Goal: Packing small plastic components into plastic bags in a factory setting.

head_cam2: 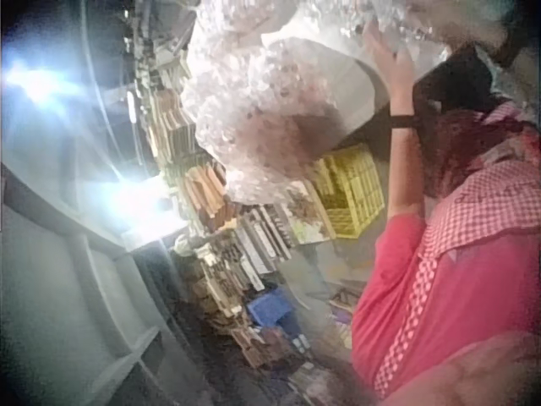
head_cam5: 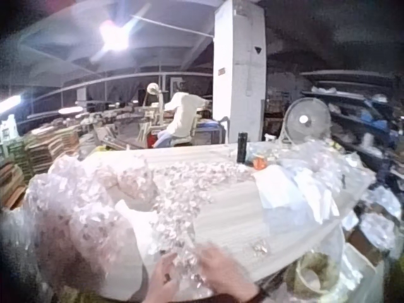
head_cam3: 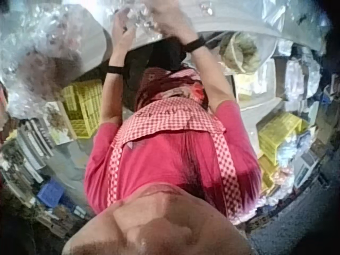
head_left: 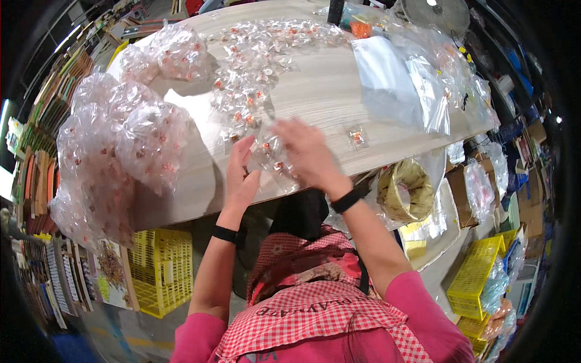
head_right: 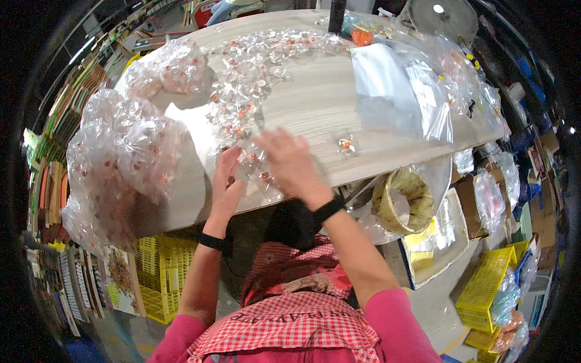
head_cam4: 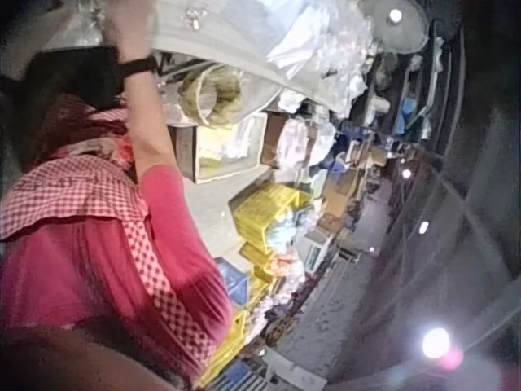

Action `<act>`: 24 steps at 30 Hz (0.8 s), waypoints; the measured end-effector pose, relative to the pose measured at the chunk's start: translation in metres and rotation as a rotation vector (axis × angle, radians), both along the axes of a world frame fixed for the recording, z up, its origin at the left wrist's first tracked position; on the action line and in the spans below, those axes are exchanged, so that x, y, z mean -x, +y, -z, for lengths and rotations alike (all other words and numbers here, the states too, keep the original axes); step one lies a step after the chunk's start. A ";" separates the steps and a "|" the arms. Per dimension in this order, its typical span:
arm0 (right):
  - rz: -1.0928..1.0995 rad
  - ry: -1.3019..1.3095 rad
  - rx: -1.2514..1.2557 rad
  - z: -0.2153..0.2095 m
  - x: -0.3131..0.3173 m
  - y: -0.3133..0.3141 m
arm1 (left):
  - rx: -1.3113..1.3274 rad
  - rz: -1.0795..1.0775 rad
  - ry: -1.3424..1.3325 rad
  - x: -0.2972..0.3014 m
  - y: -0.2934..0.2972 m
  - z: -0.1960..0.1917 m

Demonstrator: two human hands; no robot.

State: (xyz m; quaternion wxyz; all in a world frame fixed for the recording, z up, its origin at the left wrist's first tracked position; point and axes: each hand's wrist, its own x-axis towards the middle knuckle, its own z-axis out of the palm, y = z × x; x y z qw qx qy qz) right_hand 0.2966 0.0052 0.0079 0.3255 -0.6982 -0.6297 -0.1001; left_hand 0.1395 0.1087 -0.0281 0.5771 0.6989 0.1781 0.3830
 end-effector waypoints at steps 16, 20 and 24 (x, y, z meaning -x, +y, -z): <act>0.084 1.056 -0.213 0.005 -0.015 -0.010 | -0.495 -0.162 0.410 0.014 0.043 -0.099; -0.009 2.041 -0.406 -0.016 -0.033 -0.066 | -0.514 -0.057 0.547 0.009 0.051 -0.090; -0.184 2.251 -0.585 -0.036 -0.049 -0.135 | -0.441 0.001 0.449 0.001 0.049 -0.075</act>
